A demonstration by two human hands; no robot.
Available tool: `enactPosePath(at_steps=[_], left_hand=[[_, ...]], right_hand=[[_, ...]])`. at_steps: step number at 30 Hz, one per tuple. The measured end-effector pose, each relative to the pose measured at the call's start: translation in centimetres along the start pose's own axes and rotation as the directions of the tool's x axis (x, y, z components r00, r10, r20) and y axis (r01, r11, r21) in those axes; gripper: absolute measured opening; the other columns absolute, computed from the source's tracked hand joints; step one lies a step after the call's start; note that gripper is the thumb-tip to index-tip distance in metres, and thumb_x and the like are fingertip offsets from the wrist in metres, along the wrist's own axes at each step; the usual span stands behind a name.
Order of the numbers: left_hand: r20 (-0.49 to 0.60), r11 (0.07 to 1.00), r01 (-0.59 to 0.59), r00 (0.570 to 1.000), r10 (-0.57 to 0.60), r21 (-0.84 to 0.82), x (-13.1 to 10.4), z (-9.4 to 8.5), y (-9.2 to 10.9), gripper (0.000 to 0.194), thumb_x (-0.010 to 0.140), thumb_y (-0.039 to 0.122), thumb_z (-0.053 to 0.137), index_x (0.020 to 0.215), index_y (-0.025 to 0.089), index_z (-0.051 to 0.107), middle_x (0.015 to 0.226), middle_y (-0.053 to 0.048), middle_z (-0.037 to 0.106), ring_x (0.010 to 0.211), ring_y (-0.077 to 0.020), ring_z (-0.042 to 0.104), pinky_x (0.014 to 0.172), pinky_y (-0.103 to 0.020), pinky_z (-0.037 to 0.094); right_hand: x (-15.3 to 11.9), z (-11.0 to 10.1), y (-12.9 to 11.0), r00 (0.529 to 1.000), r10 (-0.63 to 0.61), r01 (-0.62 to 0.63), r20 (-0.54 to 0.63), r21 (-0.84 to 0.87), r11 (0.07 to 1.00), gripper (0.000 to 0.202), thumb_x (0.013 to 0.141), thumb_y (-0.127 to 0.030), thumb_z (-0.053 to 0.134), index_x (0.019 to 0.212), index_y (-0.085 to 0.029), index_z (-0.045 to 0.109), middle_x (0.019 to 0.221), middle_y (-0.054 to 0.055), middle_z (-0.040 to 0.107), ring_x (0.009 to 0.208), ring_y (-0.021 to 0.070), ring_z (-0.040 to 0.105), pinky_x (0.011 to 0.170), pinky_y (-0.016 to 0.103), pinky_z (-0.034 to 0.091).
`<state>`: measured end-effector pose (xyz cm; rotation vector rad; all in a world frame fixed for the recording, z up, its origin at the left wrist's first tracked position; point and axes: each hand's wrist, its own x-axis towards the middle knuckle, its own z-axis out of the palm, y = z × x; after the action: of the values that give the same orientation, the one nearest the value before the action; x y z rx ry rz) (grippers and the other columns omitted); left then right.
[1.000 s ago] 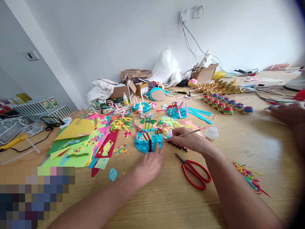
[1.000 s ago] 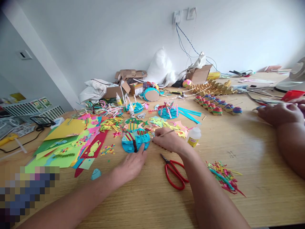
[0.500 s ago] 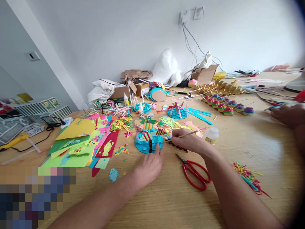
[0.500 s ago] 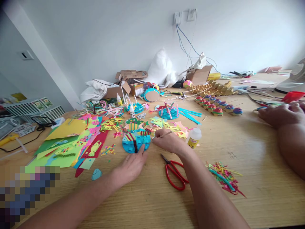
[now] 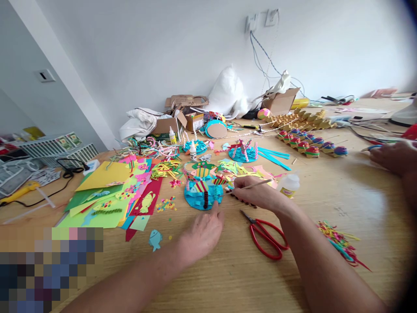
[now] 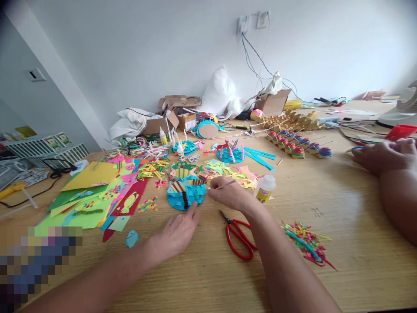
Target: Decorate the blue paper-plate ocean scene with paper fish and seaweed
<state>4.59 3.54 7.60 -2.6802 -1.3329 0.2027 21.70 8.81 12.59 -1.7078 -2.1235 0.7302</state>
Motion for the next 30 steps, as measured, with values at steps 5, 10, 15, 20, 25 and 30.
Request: enactPosePath(at_steps=[5,10,15,20,25,30], left_hand=[[0.048,0.999,0.003,0.999,-0.001,-0.036,-0.5,-0.5,0.2,0.039,0.074,0.000,0.038,0.108,0.013,0.052,0.135,-0.019,0.037,0.070,-0.0185,0.064,0.058,-0.029,0.051],[0.039,1.000,-0.008,0.999,0.009,-0.025,-0.5,-0.1,0.2,0.040,0.073,0.002,0.040,0.111,0.013,0.050,0.136,-0.019,0.036,0.072,-0.0192,0.064,0.060,-0.030,0.052],[0.026,1.000,-0.006,1.000,0.007,-0.008,-0.1,0.5,-0.1,0.042,0.072,0.002,0.040,0.112,0.012,0.049,0.136,-0.019,0.036,0.070,-0.0205,0.065,0.056,-0.030,0.052],[0.039,1.000,-0.005,0.999,0.005,-0.006,0.0,0.5,-0.2,0.039,0.075,0.003,0.042,0.112,0.012,0.049,0.137,-0.020,0.034,0.070,-0.0201,0.065,0.056,-0.030,0.053],[0.037,1.000,-0.015,0.999,0.016,-0.028,-0.1,0.3,-0.1,0.041,0.073,0.002,0.041,0.113,0.012,0.048,0.135,-0.019,0.038,0.071,-0.0200,0.065,0.058,-0.030,0.053],[0.041,0.999,-0.024,0.999,0.026,-0.047,-0.6,0.3,-0.2,0.046,0.071,0.000,0.039,0.115,0.013,0.046,0.134,-0.018,0.037,0.074,-0.0216,0.064,0.060,-0.034,0.053]], right_hand=[[0.0,0.0,-0.3,1.000,0.016,-0.016,0.008,0.013,1.000,0.013,0.068,-0.025,0.044,0.058,-0.018,0.043,0.052,-0.004,0.040,0.048,0.0079,0.038,0.043,0.021,0.023],[0.0,0.0,-0.3,1.000,0.012,-0.012,0.020,0.010,1.000,0.013,0.068,-0.025,0.043,0.057,-0.018,0.043,0.052,-0.004,0.040,0.049,0.0080,0.038,0.043,0.021,0.024],[-0.1,0.1,-0.5,1.000,-0.003,0.002,0.028,0.030,1.000,0.013,0.067,-0.024,0.044,0.056,-0.018,0.043,0.050,-0.005,0.040,0.048,0.0076,0.038,0.043,0.020,0.025],[-0.2,0.2,-0.7,0.999,-0.013,0.010,0.051,0.060,0.998,0.012,0.066,-0.022,0.045,0.055,-0.018,0.043,0.049,-0.005,0.042,0.047,0.0071,0.037,0.043,0.019,0.026],[-0.1,0.1,-0.4,1.000,-0.010,0.009,0.023,0.031,0.999,0.013,0.066,-0.022,0.045,0.054,-0.018,0.042,0.049,-0.004,0.041,0.047,0.0075,0.037,0.043,0.020,0.025],[-0.3,-0.3,0.1,1.000,-0.014,0.013,0.009,0.046,0.999,0.013,0.068,-0.024,0.045,0.058,-0.018,0.047,0.052,-0.003,0.046,0.049,0.0082,0.040,0.043,0.020,0.024]])
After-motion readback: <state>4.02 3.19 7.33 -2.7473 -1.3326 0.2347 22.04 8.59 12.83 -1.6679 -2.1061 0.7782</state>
